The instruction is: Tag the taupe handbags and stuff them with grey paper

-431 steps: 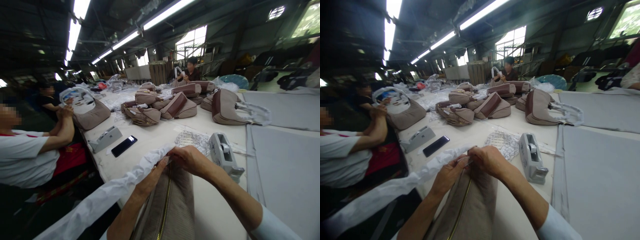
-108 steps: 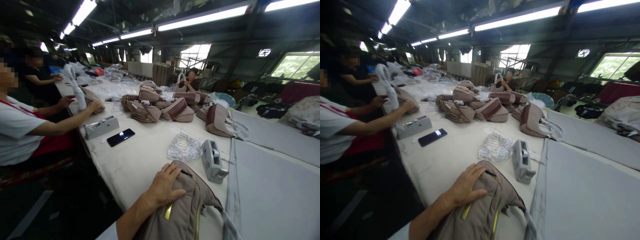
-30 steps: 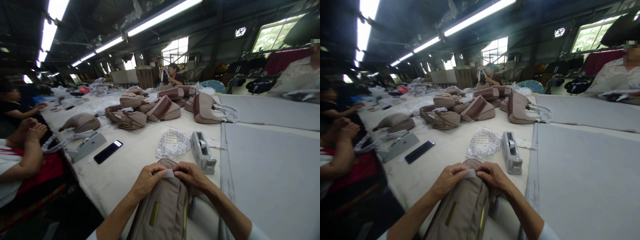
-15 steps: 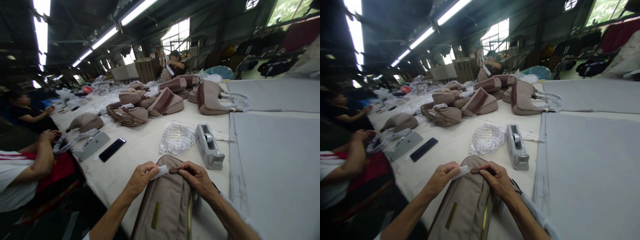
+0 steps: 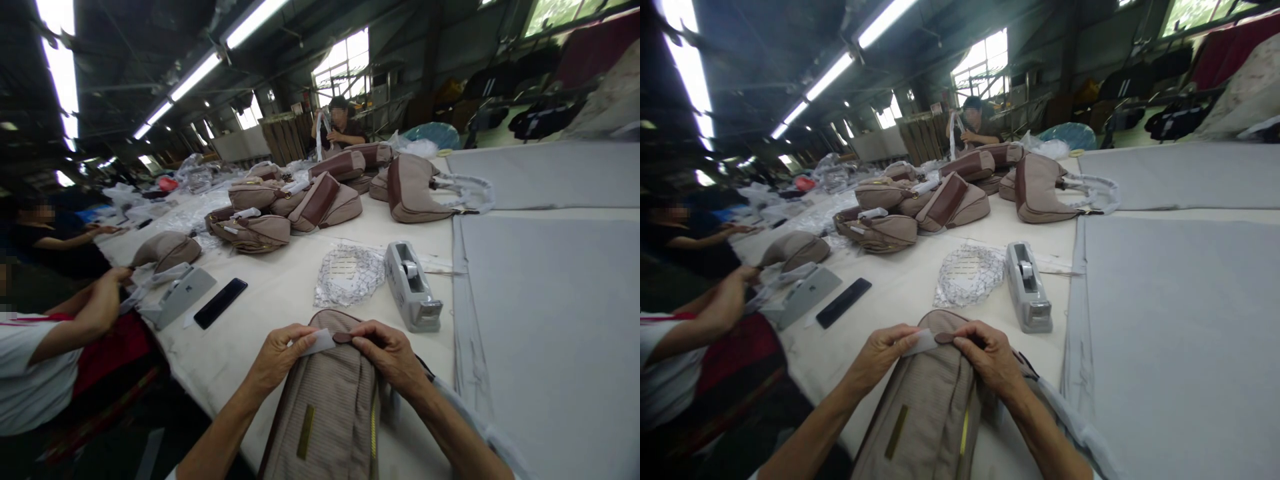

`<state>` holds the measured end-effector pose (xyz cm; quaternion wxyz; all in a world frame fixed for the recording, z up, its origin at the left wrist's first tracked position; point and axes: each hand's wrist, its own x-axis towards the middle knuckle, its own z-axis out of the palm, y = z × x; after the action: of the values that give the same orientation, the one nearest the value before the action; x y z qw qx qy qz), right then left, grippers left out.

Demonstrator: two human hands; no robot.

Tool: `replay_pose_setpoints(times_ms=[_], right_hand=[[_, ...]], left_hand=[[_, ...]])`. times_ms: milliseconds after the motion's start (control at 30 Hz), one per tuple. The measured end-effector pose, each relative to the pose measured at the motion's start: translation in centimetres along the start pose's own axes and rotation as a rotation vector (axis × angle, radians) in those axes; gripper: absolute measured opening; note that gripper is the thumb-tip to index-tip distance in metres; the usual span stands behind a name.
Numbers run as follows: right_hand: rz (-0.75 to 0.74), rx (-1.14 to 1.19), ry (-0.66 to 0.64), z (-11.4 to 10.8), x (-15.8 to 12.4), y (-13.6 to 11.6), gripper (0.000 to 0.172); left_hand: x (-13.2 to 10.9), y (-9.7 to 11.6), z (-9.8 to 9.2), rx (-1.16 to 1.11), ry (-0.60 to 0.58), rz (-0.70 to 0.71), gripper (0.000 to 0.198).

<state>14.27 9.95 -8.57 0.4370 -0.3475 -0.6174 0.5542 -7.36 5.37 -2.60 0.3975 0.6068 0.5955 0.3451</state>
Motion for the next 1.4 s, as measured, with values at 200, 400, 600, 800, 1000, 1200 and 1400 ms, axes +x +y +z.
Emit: replay_pose_setpoints(times_ms=[200, 400, 600, 800, 1000, 1200, 1400], right_hand=[[-0.02, 0.019, 0.009, 0.0, 0.1, 0.2, 0.019], [-0.032, 0.02, 0.019, 0.0, 0.0, 0.0, 0.018], [-0.04, 0.043, 0.017, -0.1, 0.0, -0.1, 0.016], [-0.032, 0.043, 0.017, 0.1, -0.1, -0.1, 0.017], [-0.022, 0.037, 0.03, 0.0, -0.2, 0.1, 0.017], [-0.019, 0.048, 0.036, 0.1, -0.2, -0.1, 0.018], [-0.022, 0.078, 0.049, 0.1, -0.2, 0.2, 0.016]], left_hand=[[0.1, 0.3, 0.0, 0.076, -0.007, 0.014, 0.027], [0.1, 0.7, 0.2, 0.108, -0.008, 0.012, 0.029], [0.4, 0.8, 0.5, 0.134, -0.012, 0.014, 0.03], [0.3, 1.0, 0.5, 0.089, 0.005, -0.014, 0.028], [0.3, 0.8, 0.3, 0.092, -0.001, -0.022, 0.032], [-0.1, -0.4, -0.1, 0.031, -0.01, 0.001, 0.036], [0.2, -0.4, -0.2, 0.119, -0.067, 0.02, 0.033]])
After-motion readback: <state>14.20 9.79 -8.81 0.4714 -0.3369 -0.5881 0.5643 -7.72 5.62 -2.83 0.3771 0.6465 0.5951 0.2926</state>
